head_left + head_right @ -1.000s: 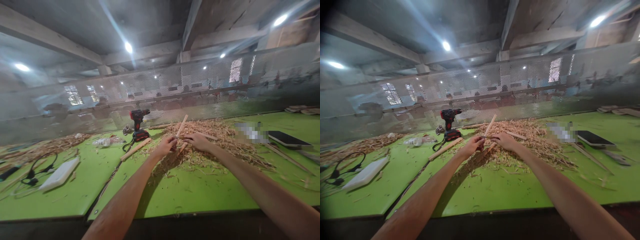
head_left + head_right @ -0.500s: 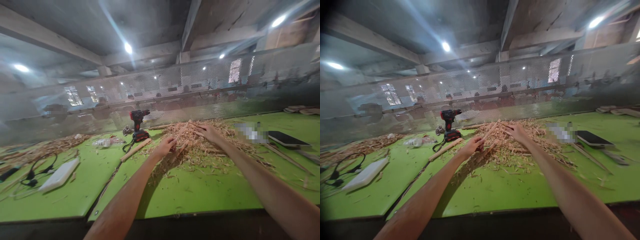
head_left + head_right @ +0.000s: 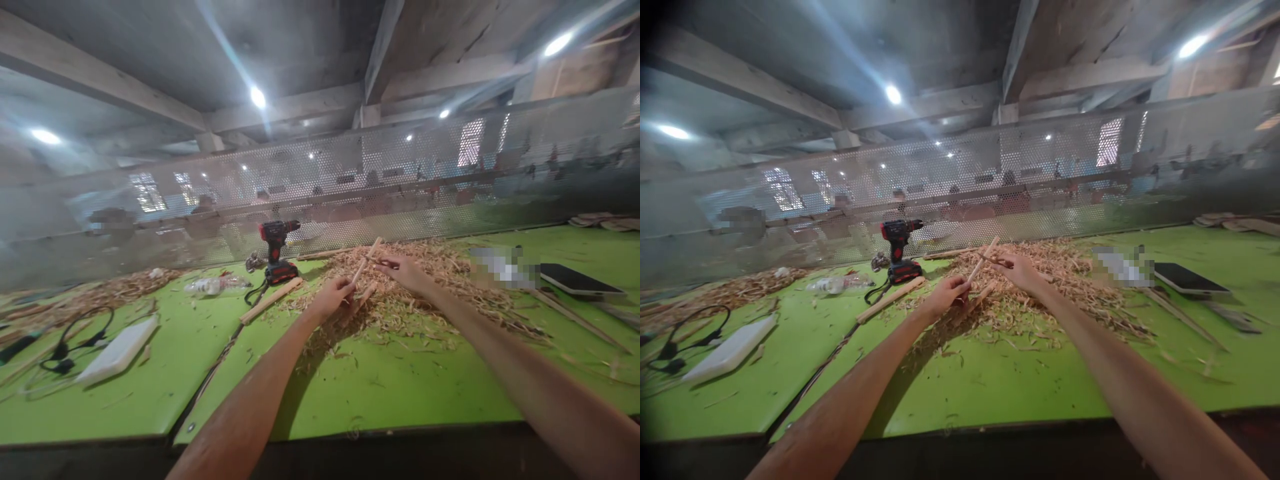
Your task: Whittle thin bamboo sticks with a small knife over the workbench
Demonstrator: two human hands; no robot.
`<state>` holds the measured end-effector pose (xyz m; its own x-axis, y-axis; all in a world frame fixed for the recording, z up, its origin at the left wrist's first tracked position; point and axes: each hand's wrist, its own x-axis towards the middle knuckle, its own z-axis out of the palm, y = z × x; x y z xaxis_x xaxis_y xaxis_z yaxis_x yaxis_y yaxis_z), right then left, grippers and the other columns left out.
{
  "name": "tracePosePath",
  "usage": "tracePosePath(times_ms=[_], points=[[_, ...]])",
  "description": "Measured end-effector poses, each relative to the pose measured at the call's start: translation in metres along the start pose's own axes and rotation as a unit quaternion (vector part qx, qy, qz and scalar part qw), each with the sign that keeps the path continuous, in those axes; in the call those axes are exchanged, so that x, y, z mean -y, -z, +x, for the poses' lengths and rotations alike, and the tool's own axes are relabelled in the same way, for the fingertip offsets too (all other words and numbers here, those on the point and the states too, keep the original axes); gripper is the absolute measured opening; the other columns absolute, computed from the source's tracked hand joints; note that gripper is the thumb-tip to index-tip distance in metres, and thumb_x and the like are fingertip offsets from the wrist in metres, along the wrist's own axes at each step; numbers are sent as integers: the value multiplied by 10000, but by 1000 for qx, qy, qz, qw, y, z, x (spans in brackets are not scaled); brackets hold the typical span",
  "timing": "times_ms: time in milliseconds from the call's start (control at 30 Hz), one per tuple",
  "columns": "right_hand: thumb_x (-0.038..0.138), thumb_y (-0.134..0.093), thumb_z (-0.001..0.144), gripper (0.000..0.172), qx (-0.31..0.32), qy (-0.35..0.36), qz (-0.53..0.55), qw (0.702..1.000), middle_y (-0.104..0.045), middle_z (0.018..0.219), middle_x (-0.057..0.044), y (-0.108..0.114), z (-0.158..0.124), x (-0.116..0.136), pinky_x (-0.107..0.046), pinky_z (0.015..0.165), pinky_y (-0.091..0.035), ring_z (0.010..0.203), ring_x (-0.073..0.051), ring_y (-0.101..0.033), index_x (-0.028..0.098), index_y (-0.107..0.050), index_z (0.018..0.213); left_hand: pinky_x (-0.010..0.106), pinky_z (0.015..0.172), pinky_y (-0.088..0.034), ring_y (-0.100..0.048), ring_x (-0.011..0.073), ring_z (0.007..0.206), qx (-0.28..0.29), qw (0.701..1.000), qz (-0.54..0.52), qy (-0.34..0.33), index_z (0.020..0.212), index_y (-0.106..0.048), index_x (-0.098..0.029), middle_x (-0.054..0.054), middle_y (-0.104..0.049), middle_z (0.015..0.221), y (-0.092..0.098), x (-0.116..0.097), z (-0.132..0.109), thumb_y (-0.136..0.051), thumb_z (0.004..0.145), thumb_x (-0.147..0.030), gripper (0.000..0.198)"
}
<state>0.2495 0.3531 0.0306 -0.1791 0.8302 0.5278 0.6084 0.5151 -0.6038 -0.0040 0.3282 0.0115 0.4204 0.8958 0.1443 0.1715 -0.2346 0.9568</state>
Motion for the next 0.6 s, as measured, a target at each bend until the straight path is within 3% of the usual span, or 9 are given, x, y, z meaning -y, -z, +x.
tracePosePath(times_ms=[133,233,333,433,600], points=[[581,-713,869,456,9,-78,147,986,-561,607,-6,-5,-4,18,-270,502,-335,535,-136,-445,200,-790,1108,270,616,-469,-573,147,606,14,999,44,-19,733,-614,-185,-4,-608,649,0,2,0,-634,888,-262,175],[576,-742,836,466,17,-117,231,966,-424,550,57,-5,-7,27,-263,468,-228,478,-100,-312,189,-767,1096,276,656,-462,-572,152,652,17,997,67,-37,725,-624,-178,5,-627,676,0,2,1,-673,836,-220,128],[583,-787,793,419,53,-129,269,953,-424,551,55,-10,-9,34,-270,468,-209,479,-94,-295,196,-755,951,285,699,-475,-590,160,715,15,997,60,-51,846,-627,-178,11,-649,759,-5,-2,-1,-666,850,-236,70],[596,-832,743,415,88,-126,284,946,-428,544,55,-18,-11,38,-266,464,-208,480,-91,-292,209,-720,841,296,709,-499,-620,168,734,30,998,35,-51,959,-615,-182,28,-667,817,-11,-7,-5,-608,933,-350,170],[601,-772,800,411,88,-130,296,942,-462,547,49,-30,-14,42,-259,446,-238,462,-89,-312,202,-690,855,278,657,-495,-584,147,669,42,998,17,-50,850,-633,-171,29,-646,762,-16,-9,-7,-620,954,-440,289]])
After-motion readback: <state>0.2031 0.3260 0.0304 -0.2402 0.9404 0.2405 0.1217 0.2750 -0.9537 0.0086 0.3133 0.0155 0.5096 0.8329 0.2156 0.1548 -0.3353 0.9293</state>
